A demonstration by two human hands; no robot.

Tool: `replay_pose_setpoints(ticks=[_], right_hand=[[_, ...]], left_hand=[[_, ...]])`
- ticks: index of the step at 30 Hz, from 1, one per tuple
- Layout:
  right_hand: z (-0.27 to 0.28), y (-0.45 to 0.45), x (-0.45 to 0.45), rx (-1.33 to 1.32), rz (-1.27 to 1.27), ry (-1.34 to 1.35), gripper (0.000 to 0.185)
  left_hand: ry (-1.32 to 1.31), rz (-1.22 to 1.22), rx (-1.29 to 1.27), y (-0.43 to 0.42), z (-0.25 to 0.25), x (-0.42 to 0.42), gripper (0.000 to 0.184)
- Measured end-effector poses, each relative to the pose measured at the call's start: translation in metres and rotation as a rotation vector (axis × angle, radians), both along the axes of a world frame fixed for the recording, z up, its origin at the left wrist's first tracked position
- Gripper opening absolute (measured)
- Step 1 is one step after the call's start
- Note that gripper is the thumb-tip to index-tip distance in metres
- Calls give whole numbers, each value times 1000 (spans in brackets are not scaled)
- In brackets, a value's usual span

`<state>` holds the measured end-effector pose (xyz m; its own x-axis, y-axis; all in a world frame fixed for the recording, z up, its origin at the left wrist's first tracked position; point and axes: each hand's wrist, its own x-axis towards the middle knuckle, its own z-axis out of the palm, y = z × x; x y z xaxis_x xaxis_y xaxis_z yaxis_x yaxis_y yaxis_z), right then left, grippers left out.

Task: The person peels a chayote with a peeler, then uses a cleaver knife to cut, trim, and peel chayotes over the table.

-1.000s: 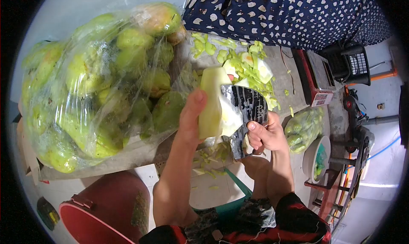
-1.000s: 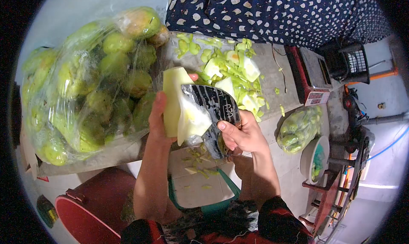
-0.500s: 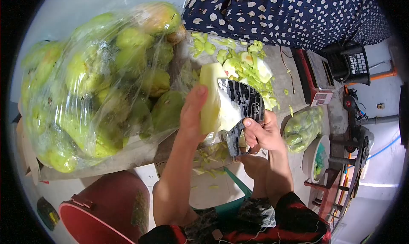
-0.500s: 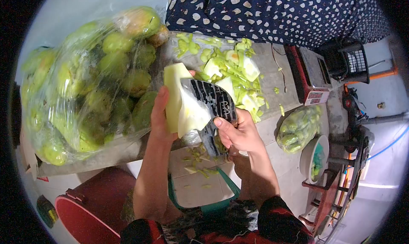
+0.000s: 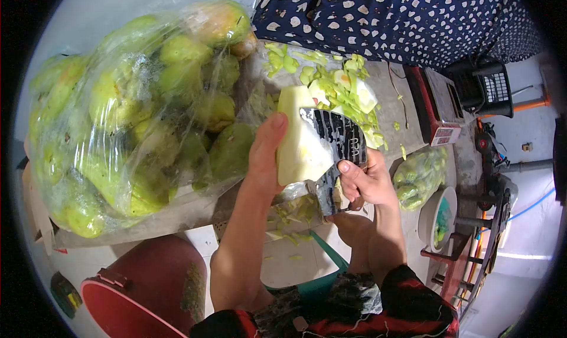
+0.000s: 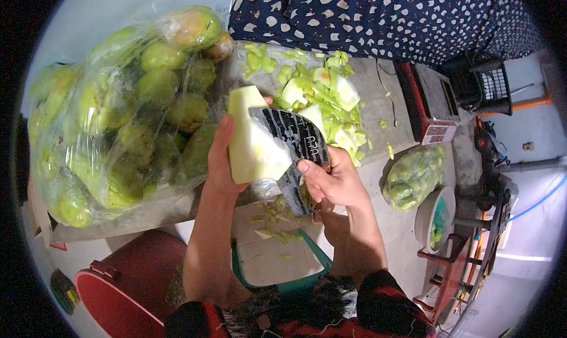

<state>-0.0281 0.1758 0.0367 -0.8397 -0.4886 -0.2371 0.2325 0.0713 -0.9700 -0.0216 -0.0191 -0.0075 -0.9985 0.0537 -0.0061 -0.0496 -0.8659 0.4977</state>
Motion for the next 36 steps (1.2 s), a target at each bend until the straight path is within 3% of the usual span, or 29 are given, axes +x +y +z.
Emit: replay_pose_setpoints(ticks=[5,9,15,17,24,30,36], right_hand=[[-3,0,0,-2,7,-22,26],[-6,-6,4,-45,-40,-11,23],[-7,-5,4,-84,-34,-25,24],[-8,-5,3,-91,-22,-45,24],[-9,-7,3,-79,-46,-41,24],[-10,-5,1,-57,-26,-32,23],[-19,-8,3,22,-67,54,23]], left_hand=[[-50,39,-52,6,-1,-1,70],[33,38,-82,1,-2,0,68],[-78,67,-18,7,-1,0,68],[4,10,68,2,3,0,58],[-41,59,85,6,-7,0,52],[-23,42,-5,8,-8,-3,49],[-115,344,-283,18,-1,-3,37]])
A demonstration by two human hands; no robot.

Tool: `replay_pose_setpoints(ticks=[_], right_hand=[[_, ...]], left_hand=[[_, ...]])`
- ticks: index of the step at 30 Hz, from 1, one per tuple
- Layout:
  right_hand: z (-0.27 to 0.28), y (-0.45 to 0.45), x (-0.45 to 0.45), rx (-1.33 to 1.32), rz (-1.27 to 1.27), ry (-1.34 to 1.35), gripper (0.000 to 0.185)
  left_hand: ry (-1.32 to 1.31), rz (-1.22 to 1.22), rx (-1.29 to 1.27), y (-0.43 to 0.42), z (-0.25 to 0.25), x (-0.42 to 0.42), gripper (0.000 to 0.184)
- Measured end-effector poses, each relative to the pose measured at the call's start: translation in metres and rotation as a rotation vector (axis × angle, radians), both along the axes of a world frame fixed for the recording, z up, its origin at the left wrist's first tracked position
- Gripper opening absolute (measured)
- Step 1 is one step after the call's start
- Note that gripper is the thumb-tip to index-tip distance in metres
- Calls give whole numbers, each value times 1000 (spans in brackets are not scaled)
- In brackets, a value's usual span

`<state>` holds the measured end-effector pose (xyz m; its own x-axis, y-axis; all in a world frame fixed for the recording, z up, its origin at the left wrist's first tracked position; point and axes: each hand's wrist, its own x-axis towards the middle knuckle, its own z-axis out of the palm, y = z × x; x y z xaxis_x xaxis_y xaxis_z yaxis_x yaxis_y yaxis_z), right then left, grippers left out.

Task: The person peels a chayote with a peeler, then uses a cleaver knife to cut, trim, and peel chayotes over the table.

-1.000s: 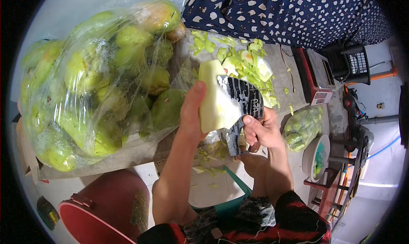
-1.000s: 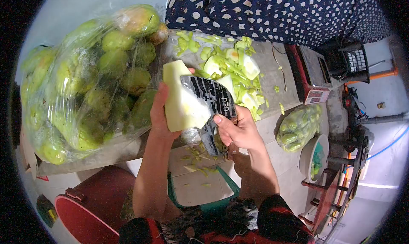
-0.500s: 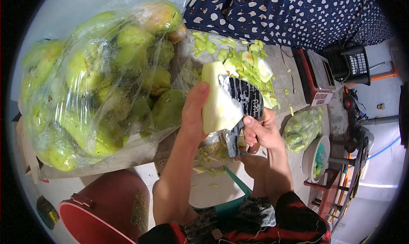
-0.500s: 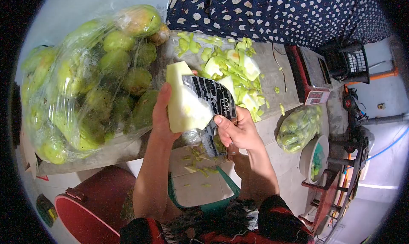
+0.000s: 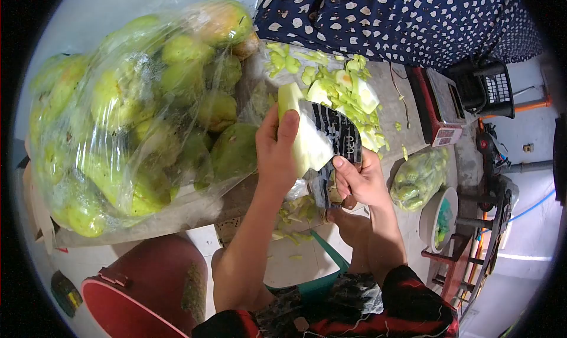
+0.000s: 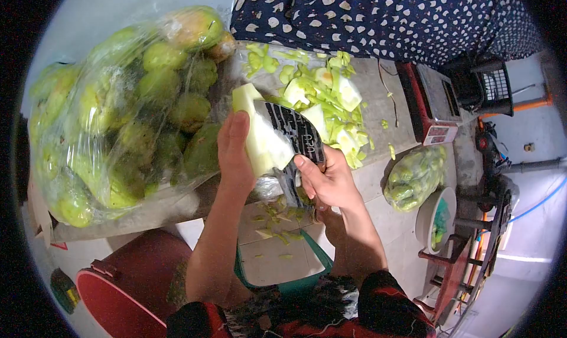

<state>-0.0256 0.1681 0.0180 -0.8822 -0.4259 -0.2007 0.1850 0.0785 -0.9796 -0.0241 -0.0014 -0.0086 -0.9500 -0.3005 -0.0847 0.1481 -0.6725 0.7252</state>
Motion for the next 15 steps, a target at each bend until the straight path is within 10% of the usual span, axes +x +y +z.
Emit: replay_pose_setpoints(ticks=[15], right_hand=[[-3,-5,-1,-58,-42,-108,22]], left_hand=[[-5,258,-385,9,-2,-3,38]])
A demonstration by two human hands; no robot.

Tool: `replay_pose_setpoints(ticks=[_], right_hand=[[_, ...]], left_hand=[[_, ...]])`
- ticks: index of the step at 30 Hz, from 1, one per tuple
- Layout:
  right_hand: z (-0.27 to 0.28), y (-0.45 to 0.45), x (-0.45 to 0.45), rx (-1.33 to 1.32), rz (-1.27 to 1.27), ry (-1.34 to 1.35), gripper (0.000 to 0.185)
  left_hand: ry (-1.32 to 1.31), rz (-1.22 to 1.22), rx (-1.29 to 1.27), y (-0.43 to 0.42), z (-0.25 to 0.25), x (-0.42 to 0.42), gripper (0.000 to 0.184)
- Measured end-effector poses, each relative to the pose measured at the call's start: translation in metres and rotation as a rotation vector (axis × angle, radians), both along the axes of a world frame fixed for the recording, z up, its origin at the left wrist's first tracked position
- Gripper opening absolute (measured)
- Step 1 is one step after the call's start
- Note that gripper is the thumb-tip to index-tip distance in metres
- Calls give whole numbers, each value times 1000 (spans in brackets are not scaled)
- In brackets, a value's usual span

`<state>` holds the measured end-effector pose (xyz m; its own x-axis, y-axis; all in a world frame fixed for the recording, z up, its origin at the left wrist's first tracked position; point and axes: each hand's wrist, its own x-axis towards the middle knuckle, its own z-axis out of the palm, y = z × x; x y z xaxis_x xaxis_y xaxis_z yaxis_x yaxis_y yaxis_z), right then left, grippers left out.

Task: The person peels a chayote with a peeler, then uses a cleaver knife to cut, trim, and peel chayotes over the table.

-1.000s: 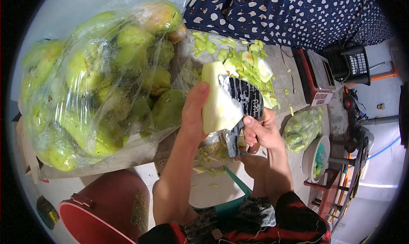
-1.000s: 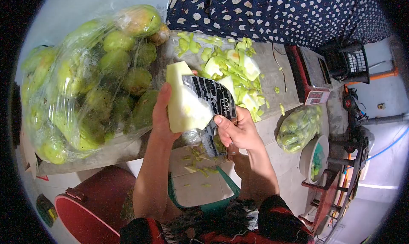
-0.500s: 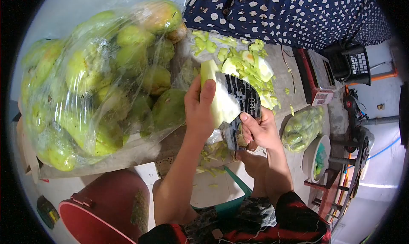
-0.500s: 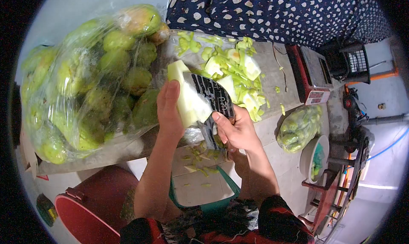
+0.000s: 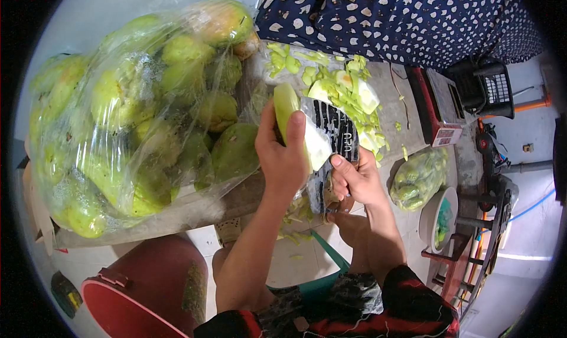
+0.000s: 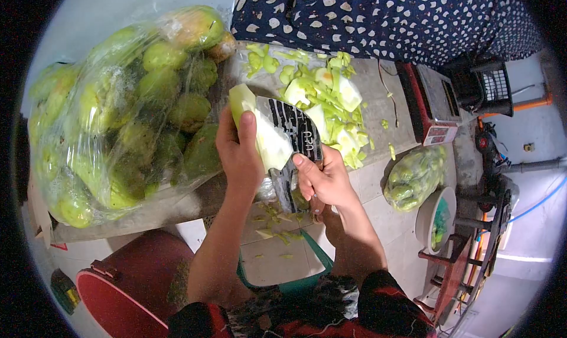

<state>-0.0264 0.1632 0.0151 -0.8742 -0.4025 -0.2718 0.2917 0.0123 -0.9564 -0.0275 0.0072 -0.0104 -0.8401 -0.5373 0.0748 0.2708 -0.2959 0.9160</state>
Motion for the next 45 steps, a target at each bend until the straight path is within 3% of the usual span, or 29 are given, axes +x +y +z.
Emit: replay_pose_setpoints(ticks=[5,9,12,14,18,22,24,31,33,34,36,37,40,45], right_hand=[[0,4,2,-30,53,-24,21],[5,3,3,-162,52,-147,17],[11,10,0,-270,-61,-256,13],[11,23,-5,-420,-137,-225,6],[26,31,-19,-414,-352,35,8],[15,34,-33,365,-447,517,13],[15,34,-31,264,-455,494,17],[22,36,-28,276,-489,596,15],[23,35,-28,254,-498,547,14],[23,35,-28,253,-497,548,14],[23,35,-26,159,-420,511,14],[22,35,-26,158,-417,512,14],[21,32,-23,141,-348,441,16],[23,30,-20,92,-286,384,19]], left_hand=[[-27,156,-211,2,0,-2,35],[-19,119,-145,-4,-7,-4,34],[-42,29,73,-9,-21,-9,43],[-5,-186,729,-14,-16,-8,43],[10,-371,857,-21,-11,-5,58],[52,-415,969,-24,-8,-4,61],[109,-543,1147,-28,-2,1,60],[43,-609,870,-27,0,0,61],[-26,-618,497,-30,5,3,66],[-25,-617,497,-31,9,4,66],[-17,-718,32,-33,14,5,75],[2,-730,-68,-31,12,4,80],[-29,-897,95,-30,25,10,82],[-13,-849,183,-22,13,8,86]])
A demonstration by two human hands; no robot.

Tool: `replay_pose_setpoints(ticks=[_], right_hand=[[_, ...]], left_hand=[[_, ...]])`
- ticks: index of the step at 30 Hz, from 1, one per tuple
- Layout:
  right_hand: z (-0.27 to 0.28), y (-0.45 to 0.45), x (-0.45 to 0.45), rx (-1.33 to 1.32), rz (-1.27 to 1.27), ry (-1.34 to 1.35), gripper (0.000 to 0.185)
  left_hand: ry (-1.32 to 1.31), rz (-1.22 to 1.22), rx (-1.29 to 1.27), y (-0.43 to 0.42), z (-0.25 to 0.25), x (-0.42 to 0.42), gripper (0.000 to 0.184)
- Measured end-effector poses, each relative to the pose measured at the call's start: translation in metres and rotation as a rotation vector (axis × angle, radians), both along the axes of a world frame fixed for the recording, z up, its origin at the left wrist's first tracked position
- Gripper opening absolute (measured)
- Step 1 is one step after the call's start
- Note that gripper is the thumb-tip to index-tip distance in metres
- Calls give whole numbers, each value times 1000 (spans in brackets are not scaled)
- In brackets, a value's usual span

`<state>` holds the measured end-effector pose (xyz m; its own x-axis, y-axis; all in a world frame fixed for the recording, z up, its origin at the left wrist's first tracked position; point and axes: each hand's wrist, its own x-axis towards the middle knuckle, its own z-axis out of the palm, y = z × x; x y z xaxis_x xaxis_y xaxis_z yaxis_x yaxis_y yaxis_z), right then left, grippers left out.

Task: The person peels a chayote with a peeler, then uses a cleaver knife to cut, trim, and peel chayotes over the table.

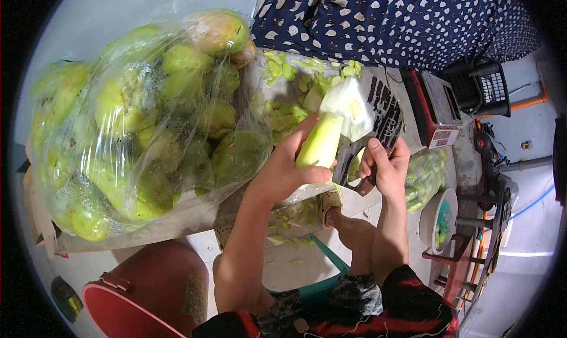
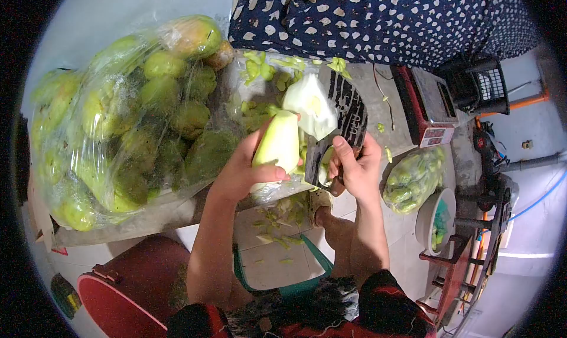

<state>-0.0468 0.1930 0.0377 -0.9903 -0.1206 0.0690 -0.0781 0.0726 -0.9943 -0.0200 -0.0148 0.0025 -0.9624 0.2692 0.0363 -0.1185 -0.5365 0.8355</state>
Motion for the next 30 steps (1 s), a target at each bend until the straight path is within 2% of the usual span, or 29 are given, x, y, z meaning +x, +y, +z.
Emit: replay_pose_setpoints(ticks=[3,5,12,15,17,21,27,29,30], right_hand=[[0,0,1,-28,38,-26,18],[0,0,1,-37,52,-38,18],[0,0,-1,-33,-7,-34,17],[-2,3,-4,-65,-47,-9,16],[-2,6,-7,-65,-99,-12,15],[-1,7,-8,-57,-135,18,16],[3,22,-14,17,-223,81,16],[6,27,-17,-38,-269,91,20],[6,29,-18,-84,-268,81,19]], left_hand=[[-87,-49,104,-4,1,0,87],[-109,-96,322,-7,-1,1,79],[-108,-16,331,-10,-2,1,72],[-175,25,270,-14,-6,-1,63],[-353,156,248,-14,-5,-2,56],[-402,246,219,-11,-13,-6,61],[-347,207,491,-26,-15,-8,54],[-336,166,676,-32,-13,-7,56],[-335,171,673,-34,-12,-5,56]])
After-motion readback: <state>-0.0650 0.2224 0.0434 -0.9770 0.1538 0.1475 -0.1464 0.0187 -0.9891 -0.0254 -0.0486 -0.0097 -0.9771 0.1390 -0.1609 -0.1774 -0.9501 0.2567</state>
